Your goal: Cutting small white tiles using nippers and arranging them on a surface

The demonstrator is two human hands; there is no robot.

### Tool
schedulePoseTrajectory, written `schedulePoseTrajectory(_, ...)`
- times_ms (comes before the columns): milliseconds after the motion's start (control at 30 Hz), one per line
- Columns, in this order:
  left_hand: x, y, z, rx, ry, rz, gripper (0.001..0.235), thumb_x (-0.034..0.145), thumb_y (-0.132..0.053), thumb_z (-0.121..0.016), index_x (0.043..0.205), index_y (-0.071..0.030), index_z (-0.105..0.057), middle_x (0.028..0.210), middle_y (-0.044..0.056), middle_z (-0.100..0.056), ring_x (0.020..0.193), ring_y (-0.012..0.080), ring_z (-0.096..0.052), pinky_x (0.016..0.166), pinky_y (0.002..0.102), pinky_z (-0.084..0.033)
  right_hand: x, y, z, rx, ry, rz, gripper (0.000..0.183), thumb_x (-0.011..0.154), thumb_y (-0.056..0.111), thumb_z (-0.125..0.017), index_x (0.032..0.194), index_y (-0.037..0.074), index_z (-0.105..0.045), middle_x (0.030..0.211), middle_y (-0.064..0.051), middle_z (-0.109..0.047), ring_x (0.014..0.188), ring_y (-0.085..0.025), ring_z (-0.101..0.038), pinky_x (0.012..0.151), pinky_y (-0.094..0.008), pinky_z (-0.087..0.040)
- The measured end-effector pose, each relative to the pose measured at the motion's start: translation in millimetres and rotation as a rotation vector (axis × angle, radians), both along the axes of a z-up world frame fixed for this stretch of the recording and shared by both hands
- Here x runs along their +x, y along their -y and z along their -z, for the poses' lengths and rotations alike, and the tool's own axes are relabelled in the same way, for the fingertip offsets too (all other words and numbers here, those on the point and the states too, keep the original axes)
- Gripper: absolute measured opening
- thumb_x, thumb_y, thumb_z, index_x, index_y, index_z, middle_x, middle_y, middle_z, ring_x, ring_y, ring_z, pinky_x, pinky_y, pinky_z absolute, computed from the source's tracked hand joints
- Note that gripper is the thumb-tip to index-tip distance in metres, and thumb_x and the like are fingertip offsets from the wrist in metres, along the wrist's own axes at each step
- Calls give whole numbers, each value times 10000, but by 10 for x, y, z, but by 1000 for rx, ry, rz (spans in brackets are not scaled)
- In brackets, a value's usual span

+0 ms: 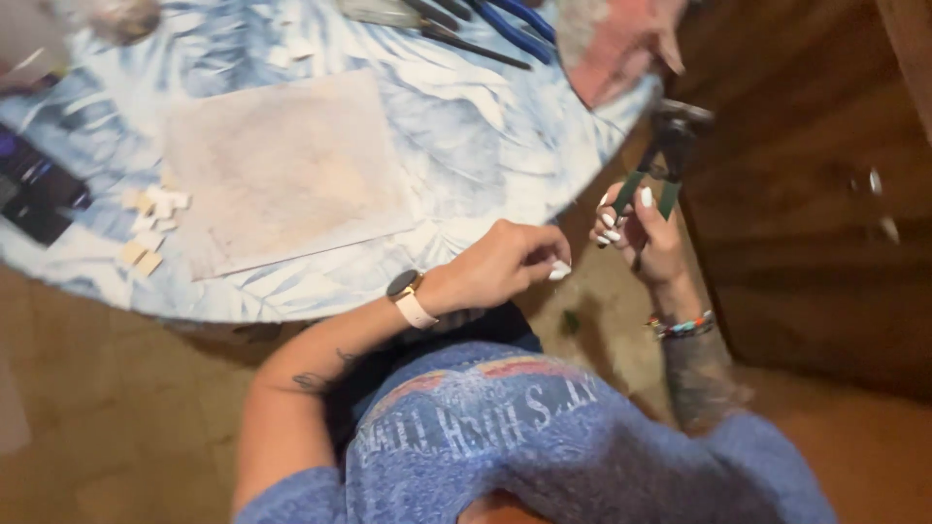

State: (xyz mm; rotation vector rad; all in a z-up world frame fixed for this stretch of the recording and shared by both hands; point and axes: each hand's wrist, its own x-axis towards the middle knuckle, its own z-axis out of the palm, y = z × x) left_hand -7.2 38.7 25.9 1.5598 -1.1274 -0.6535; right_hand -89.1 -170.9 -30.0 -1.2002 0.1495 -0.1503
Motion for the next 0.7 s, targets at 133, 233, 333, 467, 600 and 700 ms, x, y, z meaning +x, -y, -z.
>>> schedulePoseTrajectory(133,417,-293,-121,-15,82,-109,155,741,-58,-551,891,-84,-580,739,136,-633,742,311,-624,691,400,-494,541,-281,64,46,122,-44,409,888,397,-331,1001,16,-426,713,-55,-449,608,-124,-472,619,-283,-402)
schedulePoseTrajectory(233,895,-577,-103,38,103,-277,226,696,12,-538,907,-50,-587,800,193,-624,785,361,-604,715,424,-475,854,-473,106,90,184,-27,389,882,389,-344,1002,28,-424,699,-60,-430,576,-129,-469,587,-291,-418)
schedulePoseTrajectory(333,1423,-926,36,46,108,-495,299,663,1,-594,950,-83,-598,823,130,-610,757,242,-580,718,382,-465,988,-631,77,128,143,-64,375,882,371,-362,998,19,-417,689,-64,-416,539,-138,-449,479,-290,-396)
schedulePoseTrajectory(467,2017,-1283,204,75,257,-738,230,630,43,-540,806,-104,-556,781,19,-602,641,113,-585,544,232,-455,981,-668,45,230,102,-86,291,852,359,-486,923,78,-462,704,-30,-417,562,-122,-388,552,-262,-329)
schedulePoseTrajectory(600,2541,-1395,597,18,584,-798,226,574,-41,-556,794,-78,-589,732,43,-615,638,149,-561,563,273,-428,970,-674,0,165,65,-19,263,830,376,-522,897,124,-487,702,-2,-442,625,-126,-444,582,-270,-383)
schedulePoseTrajectory(700,2642,-1493,673,127,694,-807,266,725,-45,-570,990,-60,-586,977,166,-572,907,335,-481,753,382,-364,996,-507,265,283,73,-85,280,848,361,-499,968,109,-484,706,-12,-411,617,-130,-386,603,-280,-333)
